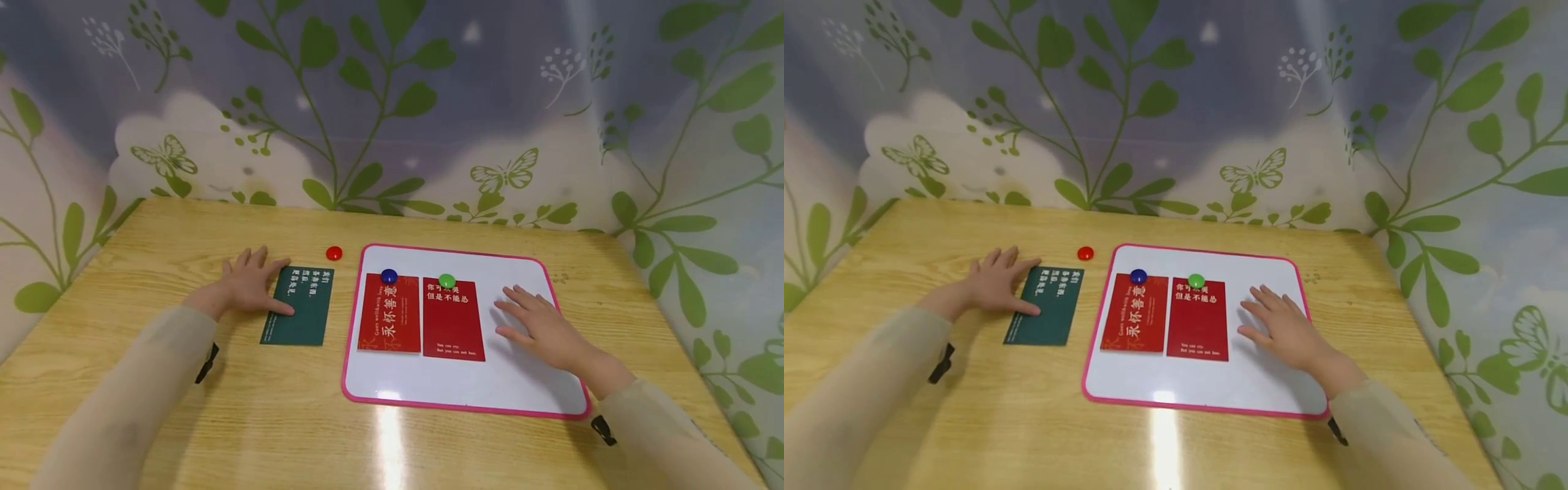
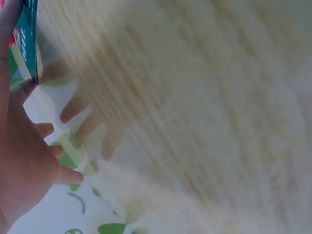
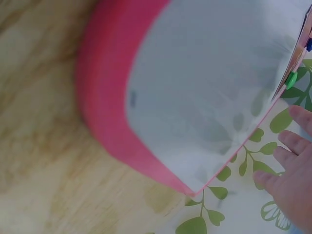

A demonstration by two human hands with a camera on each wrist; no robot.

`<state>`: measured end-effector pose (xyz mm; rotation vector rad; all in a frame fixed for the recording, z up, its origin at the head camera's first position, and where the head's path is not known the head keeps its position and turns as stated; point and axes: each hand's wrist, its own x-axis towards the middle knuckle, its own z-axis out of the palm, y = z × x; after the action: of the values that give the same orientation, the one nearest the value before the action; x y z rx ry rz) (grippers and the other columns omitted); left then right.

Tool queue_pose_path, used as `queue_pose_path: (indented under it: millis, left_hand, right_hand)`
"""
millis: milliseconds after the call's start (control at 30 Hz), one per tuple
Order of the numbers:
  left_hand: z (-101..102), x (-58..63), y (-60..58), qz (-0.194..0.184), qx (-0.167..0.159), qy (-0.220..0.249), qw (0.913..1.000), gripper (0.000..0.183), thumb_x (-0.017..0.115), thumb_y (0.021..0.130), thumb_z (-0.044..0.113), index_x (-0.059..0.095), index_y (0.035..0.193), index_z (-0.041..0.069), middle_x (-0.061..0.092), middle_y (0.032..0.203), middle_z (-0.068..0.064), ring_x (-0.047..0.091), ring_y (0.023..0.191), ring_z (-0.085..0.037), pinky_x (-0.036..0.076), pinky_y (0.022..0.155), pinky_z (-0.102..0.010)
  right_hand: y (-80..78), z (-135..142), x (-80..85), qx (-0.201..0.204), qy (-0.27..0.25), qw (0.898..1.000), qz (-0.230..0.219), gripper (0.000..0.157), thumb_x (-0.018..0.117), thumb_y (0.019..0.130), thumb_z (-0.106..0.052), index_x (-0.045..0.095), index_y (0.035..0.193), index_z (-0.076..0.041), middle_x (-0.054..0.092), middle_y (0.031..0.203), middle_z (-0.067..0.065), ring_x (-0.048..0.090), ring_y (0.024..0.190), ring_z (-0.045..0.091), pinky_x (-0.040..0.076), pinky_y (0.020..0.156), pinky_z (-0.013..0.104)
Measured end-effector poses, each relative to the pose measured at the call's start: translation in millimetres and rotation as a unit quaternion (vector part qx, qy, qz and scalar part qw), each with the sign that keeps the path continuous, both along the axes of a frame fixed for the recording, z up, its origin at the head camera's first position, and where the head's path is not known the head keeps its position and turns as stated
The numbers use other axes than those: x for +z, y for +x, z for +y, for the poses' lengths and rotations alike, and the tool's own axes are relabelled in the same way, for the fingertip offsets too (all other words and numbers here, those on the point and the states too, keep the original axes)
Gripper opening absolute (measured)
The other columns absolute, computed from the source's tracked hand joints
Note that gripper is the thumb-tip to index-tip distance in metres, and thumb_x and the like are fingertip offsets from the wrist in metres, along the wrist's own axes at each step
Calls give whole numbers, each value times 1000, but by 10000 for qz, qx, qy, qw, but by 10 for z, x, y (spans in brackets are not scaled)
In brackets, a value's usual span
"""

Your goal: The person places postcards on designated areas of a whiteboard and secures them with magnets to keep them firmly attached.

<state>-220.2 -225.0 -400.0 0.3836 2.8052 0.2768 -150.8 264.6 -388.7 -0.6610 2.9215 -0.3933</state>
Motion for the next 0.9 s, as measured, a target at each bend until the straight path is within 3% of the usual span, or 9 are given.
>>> queue_pose_path:
  millis: [167,333,567,767,900]
  left_hand:
    - [10,31,-34,270,-92,-106,9995,96,69,68,65,37,141,13,20,149,-29,9,135,-56,7,101,-76]
    - [34,37,-53,254,41,208,9995,87,73,70,58,40,134,9,28,144,-29,20,131,-53,17,102,-71]
    - [71,29,-94,119,136,948,9953,70,75,78,36,42,128,-2,44,118,-30,44,102,-39,42,89,-53]
    - [105,68,-122,-181,342,1455,9886,59,70,83,21,41,126,-9,54,97,-21,50,82,-27,45,74,-38]
    - [114,92,-119,-424,673,1861,9793,61,68,84,12,35,130,-9,50,92,-17,47,77,-23,41,67,-29]
  right_hand:
    - [-3,-3,-10,19,59,10000,56,52,58,90,-37,52,132,-7,36,147,20,25,138,41,18,111,60]
    - [-6,0,-4,2,9,10000,88,50,59,90,-35,54,130,-6,36,146,21,25,137,43,20,110,60]
    - [-2,128,-7,-171,149,9997,119,57,59,90,-36,47,134,-2,34,145,27,25,135,48,22,107,64]
    - [14,320,-87,-389,299,9986,-213,74,57,88,-47,36,141,-1,25,148,30,21,135,50,17,105,69]
    - [39,459,-118,-496,399,9976,-271,80,59,86,-48,31,143,0,23,148,32,20,135,51,17,104,70]
